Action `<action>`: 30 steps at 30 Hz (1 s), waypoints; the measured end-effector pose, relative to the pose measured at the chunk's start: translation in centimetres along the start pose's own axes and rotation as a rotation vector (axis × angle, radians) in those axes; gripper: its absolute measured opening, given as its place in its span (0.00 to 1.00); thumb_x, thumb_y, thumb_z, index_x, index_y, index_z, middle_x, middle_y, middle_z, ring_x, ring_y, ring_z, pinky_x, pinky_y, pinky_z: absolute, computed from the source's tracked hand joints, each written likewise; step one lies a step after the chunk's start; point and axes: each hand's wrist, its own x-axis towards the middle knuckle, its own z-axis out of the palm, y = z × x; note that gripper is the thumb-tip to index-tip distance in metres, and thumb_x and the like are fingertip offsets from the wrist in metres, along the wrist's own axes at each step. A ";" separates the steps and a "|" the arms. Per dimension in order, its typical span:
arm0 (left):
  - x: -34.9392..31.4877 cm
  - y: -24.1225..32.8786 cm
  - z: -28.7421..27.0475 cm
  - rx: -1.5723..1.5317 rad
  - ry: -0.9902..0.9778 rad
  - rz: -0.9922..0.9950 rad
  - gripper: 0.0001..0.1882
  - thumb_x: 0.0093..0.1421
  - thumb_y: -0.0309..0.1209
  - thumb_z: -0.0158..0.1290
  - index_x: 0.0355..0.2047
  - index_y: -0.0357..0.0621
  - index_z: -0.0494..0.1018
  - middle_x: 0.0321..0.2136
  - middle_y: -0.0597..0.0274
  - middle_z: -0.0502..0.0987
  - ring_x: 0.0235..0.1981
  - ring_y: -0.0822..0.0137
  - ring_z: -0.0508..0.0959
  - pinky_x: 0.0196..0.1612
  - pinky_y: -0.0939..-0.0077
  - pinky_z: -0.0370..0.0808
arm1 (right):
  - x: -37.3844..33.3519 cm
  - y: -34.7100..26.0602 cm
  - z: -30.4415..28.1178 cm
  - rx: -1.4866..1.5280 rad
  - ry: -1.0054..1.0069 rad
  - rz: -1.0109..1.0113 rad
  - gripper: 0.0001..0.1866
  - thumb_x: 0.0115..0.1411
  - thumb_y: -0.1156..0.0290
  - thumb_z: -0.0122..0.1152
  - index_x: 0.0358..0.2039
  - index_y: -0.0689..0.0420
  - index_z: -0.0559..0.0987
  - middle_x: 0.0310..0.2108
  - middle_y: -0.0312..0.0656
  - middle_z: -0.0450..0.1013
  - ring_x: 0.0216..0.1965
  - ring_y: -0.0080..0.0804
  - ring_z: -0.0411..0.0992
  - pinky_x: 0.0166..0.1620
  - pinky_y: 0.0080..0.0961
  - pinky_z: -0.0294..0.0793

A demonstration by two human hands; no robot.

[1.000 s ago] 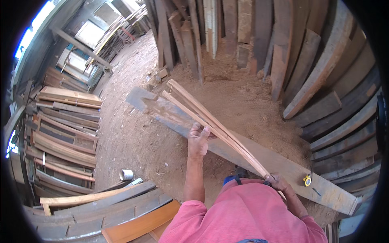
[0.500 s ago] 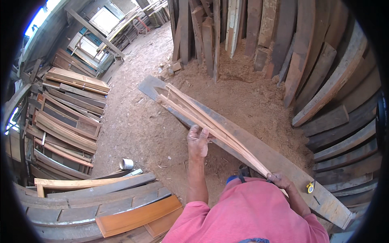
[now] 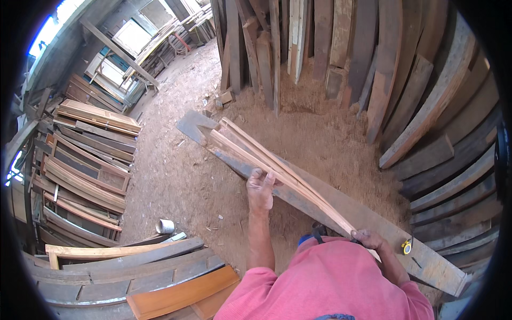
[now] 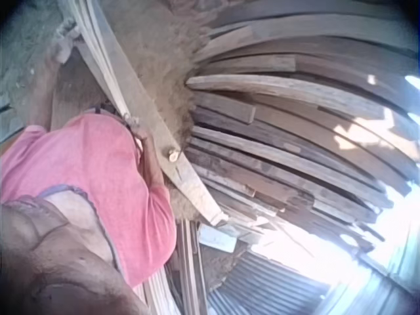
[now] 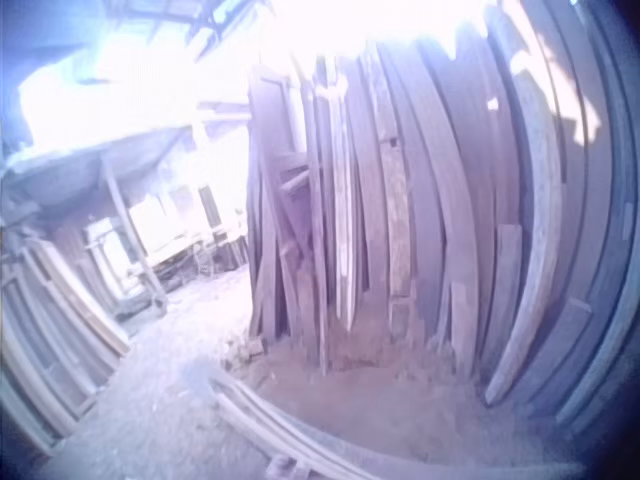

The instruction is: The person picks up several thin wood strips from a large stack of lumber by hand and inspects them before setting them down on a wooden workbench.

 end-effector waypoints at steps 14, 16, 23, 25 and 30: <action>1.0 -1.3 3.9 -0.214 0.261 -0.255 0.09 0.61 0.33 0.54 0.38 0.48 0.66 0.28 0.68 0.74 0.28 0.73 0.76 0.31 0.76 0.77 | -1.1 -3.7 0.2 -0.418 0.269 -0.081 0.20 0.63 0.55 0.52 0.27 0.61 0.77 0.19 0.44 0.70 0.24 0.32 0.67 0.30 0.33 0.68; 1.3 -2.1 3.2 -0.178 0.213 -0.234 0.09 0.61 0.32 0.54 0.39 0.47 0.67 0.28 0.68 0.74 0.29 0.74 0.76 0.31 0.77 0.76 | -1.2 -3.2 0.1 -0.433 0.293 -0.089 0.20 0.62 0.55 0.52 0.27 0.61 0.77 0.21 0.45 0.71 0.25 0.34 0.69 0.31 0.34 0.68; -0.4 -3.0 5.3 -0.008 0.189 -0.202 0.10 0.58 0.27 0.57 0.39 0.39 0.72 0.32 0.65 0.76 0.33 0.74 0.76 0.35 0.78 0.73 | 2.2 -3.4 -2.4 -0.277 0.395 -0.380 0.22 0.59 0.57 0.56 0.44 0.63 0.74 0.33 0.47 0.74 0.34 0.36 0.73 0.40 0.33 0.71; -1.1 -3.3 6.2 -0.001 0.198 -0.165 0.10 0.57 0.26 0.57 0.39 0.39 0.73 0.32 0.65 0.76 0.33 0.74 0.76 0.35 0.79 0.73 | 0.1 -14.1 -2.5 -0.411 0.395 -0.260 0.24 0.57 0.59 0.59 0.46 0.65 0.73 0.32 0.47 0.73 0.33 0.34 0.73 0.41 0.30 0.72; -1.8 -3.2 7.5 0.119 0.054 -0.118 0.08 0.57 0.24 0.56 0.38 0.38 0.74 0.31 0.67 0.76 0.31 0.77 0.75 0.33 0.81 0.71 | 0.4 -25.1 -0.8 -0.316 0.538 -0.566 0.21 0.56 0.63 0.61 0.44 0.66 0.74 0.30 0.45 0.72 0.30 0.30 0.71 0.36 0.27 0.71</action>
